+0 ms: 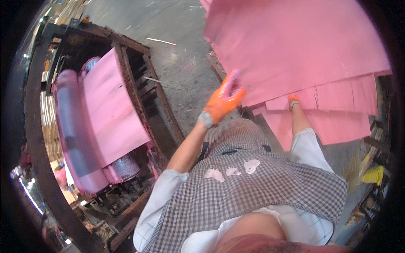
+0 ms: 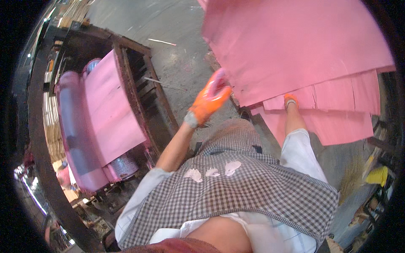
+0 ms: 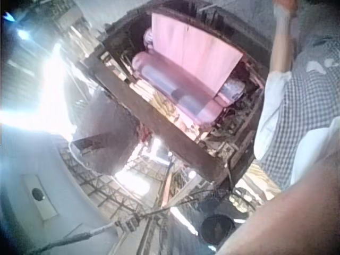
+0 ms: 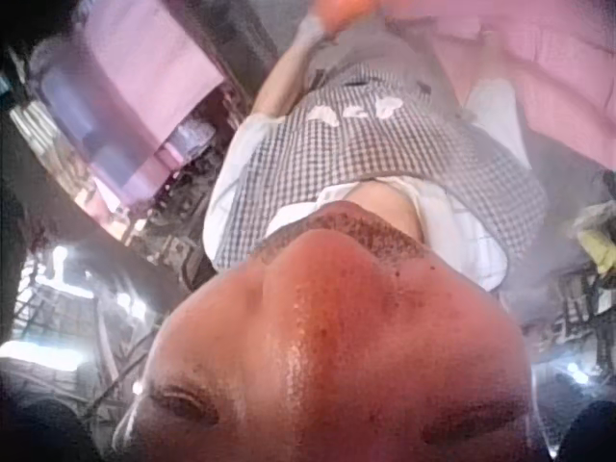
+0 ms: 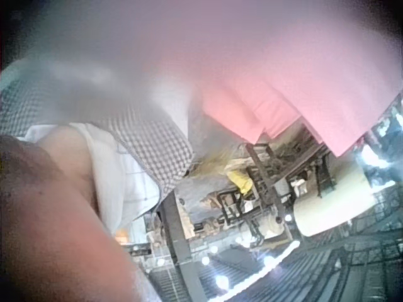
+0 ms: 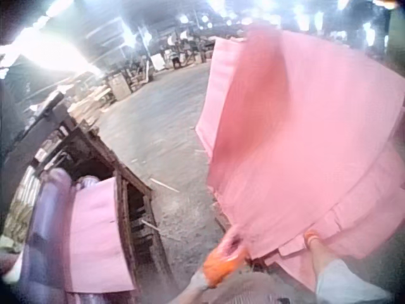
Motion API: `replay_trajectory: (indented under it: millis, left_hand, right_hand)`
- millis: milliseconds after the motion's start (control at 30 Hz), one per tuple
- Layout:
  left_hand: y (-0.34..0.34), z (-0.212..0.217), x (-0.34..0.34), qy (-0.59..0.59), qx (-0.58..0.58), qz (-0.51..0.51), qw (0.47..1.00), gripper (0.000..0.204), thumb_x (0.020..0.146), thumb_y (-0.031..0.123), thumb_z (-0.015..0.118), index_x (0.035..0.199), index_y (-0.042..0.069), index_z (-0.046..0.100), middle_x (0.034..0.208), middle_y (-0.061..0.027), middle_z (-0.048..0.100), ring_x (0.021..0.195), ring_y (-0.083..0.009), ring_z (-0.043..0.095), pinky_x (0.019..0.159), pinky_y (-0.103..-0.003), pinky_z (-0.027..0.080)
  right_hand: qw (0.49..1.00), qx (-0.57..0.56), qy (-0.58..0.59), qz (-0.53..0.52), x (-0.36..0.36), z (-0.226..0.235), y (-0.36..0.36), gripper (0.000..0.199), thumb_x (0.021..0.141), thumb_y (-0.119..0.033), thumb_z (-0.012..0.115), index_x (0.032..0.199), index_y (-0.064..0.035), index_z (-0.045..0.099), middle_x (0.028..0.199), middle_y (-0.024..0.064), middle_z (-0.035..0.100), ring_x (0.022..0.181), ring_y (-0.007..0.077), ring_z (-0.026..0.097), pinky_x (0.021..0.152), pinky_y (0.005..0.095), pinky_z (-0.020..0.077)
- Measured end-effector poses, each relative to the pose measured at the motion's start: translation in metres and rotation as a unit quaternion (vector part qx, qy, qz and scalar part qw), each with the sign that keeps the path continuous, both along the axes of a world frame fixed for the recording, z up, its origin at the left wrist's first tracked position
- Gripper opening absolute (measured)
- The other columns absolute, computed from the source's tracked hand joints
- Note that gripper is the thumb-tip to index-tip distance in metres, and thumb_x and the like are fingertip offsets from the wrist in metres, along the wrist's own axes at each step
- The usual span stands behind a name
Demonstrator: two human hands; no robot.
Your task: The person picks up thin wood veneer sheets from a stack and feeds them through a glue spreading machine. The person then uses a brush to manually apply pink glue to the machine rollers and occasionally wipes the rollers with a cloth.
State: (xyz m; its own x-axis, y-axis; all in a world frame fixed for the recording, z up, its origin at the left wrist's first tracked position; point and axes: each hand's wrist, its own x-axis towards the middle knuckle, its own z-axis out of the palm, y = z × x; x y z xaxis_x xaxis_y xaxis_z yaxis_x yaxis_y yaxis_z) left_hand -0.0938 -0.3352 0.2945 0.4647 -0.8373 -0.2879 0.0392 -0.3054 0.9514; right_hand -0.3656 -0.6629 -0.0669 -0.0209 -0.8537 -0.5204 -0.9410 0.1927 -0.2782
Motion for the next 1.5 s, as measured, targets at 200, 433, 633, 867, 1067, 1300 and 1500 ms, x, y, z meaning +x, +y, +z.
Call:
replay_trajectory:
  millis: [200,433,633,867,1067,1300,1500]
  left_hand:
    - [0.245,-0.105,0.061,-0.047,-0.086,0.513,0.853,0.069,0.096,0.018,0.067,0.154,0.006,0.031,0.128,-0.0086,0.058,0.11,-0.0165,0.057,0.097,-0.03,0.047]
    - [0.45,-0.171,0.027,0.01,-0.146,0.8,0.582,0.069,0.094,0.036,0.071,0.147,0.004,0.039,0.099,0.0017,0.058,0.075,-0.0053,0.049,0.06,-0.02,0.037]
    - [0.52,-0.224,0.021,0.164,-0.125,0.826,0.524,0.079,0.089,0.048,0.072,0.15,0.013,0.037,0.117,-0.0034,0.059,0.097,-0.0147,0.059,0.079,-0.03,0.045]
    - [0.584,-0.236,0.091,0.161,-0.17,0.827,0.512,0.09,0.086,0.053,0.072,0.155,0.017,0.027,0.154,-0.0048,0.037,0.142,-0.031,0.035,0.114,-0.044,0.025]
    - [0.574,-0.225,0.113,0.273,-0.376,0.695,0.548,0.044,0.087,0.054,0.07,0.11,0.016,0.067,0.102,-0.0002,0.07,0.094,-0.0155,0.065,0.096,-0.043,0.046]
    - [0.433,-0.184,0.128,0.041,0.024,0.567,0.822,0.043,0.093,0.032,0.063,0.131,0.012,0.064,0.103,-0.0032,0.072,0.072,-0.0181,0.061,0.063,-0.035,0.051]
    - [0.039,0.027,0.178,-0.375,0.067,0.255,0.889,0.044,0.092,0.045,0.059,0.123,0.014,0.064,0.094,-0.0214,0.069,0.085,-0.0398,0.066,0.076,-0.05,0.052]
  right_hand:
    - [0.745,-0.06,0.114,0.654,0.07,-0.114,0.047,0.017,0.089,-0.014,0.058,0.103,-0.0095,0.065,0.11,0.0193,0.07,0.107,0.0352,0.066,0.089,0.0435,0.0538]
    - [0.859,0.087,-0.049,0.502,0.241,-0.078,0.196,0.038,0.09,-0.039,0.052,0.105,-0.0051,0.062,0.084,0.0127,0.066,0.073,0.0286,0.06,0.068,0.0443,0.0483]
    - [0.772,0.2,-0.092,0.597,0.341,0.072,0.335,0.064,0.09,-0.047,0.055,0.134,0.0007,0.055,0.133,0.0239,0.06,0.126,0.034,0.057,0.104,0.0393,0.0433]
    - [0.746,0.185,-0.036,0.639,0.366,0.064,0.403,0.069,0.088,-0.048,0.06,0.141,-0.0042,0.05,0.123,0.0172,0.067,0.115,0.0289,0.065,0.101,0.0372,0.0474]
    - [0.732,0.198,-0.067,0.649,0.342,0.051,0.423,0.084,0.084,-0.047,0.07,0.147,-0.0001,0.04,0.125,0.0221,0.064,0.112,0.0286,0.065,0.097,0.0372,0.0508]
    - [0.719,0.129,-0.147,0.667,0.317,0.099,0.441,0.105,0.075,-0.05,0.078,0.152,0.0011,0.029,0.149,0.0255,0.045,0.139,0.0346,0.043,0.115,0.0399,0.0347]
    - [0.874,-0.052,-0.309,0.372,0.315,0.087,0.304,0.047,0.093,-0.027,0.061,0.135,-0.0087,0.053,0.115,0.0196,0.067,0.11,0.0348,0.063,0.093,0.0426,0.0486]
